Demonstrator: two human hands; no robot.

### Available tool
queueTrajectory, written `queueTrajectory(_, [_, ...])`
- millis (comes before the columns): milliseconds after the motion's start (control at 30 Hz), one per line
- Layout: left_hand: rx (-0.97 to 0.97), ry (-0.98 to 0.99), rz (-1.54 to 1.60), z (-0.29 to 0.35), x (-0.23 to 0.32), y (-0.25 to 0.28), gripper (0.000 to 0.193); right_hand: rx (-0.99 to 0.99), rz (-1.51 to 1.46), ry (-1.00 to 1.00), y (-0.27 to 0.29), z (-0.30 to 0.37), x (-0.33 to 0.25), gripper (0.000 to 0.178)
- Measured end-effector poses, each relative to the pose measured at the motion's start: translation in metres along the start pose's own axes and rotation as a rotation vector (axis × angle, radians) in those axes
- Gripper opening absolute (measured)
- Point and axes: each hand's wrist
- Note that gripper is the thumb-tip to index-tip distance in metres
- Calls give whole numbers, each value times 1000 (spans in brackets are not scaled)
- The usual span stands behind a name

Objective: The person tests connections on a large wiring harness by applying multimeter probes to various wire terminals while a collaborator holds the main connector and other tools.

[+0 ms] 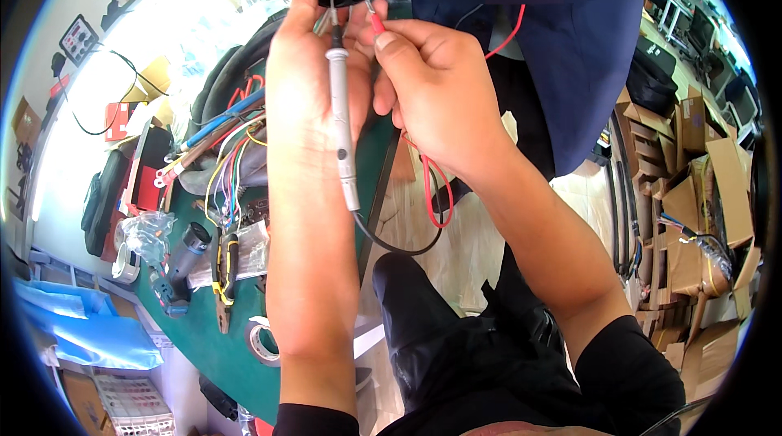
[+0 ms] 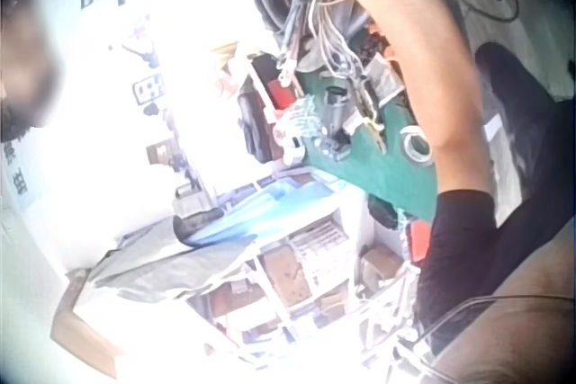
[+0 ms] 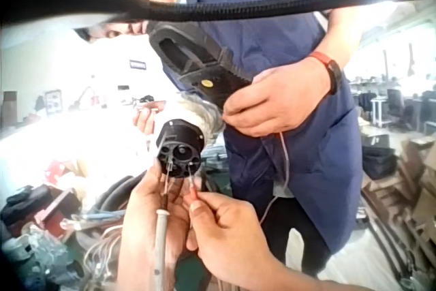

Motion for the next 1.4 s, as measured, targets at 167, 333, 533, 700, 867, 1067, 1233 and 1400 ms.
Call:
queueTrajectory(167, [-9, 52, 91, 0, -1, 1, 45, 23, -40, -13, -2, 0, -1, 26])
queueTrajectory(333, [-21, 82, 43, -1, 0, -1, 49, 8, -59, -61, -2, 1, -6, 26])
queueTrajectory(533, [9, 116, 44, 0, 6, 0, 47, -3, -56, -86, -3, 4, -11, 26])
queueTrajectory(700, [1, 84, 26, -1, 5, -2, 44, 4, -48, -66, -3, 1, -8, 25])
queueTrajectory(867, [-53, 94, 34, 0, 5, 2, 42, 63, -84, -130, -3, 2, -9, 28])
queueTrajectory(1067, [-52, 35, 39, -2, 0, 3, 31, 30, -88, -88, -2, 0, -4, 27])
queueTrajectory(1233, [-63, 24, 55, -8, -6, 14, 24, 20, -93, -49, -4, -2, -3, 26])
queueTrajectory(1400, [-52, 6, 120, -4, -7, 6, 21, 43, -134, -48, -6, -1, -3, 24])
Point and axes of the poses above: each hand's wrist, its own z-axis away from the middle knuckle, its own y-axis out of the back of the hand, x = y × z, and after that the axes turned 7 degrees about -y, right-handed
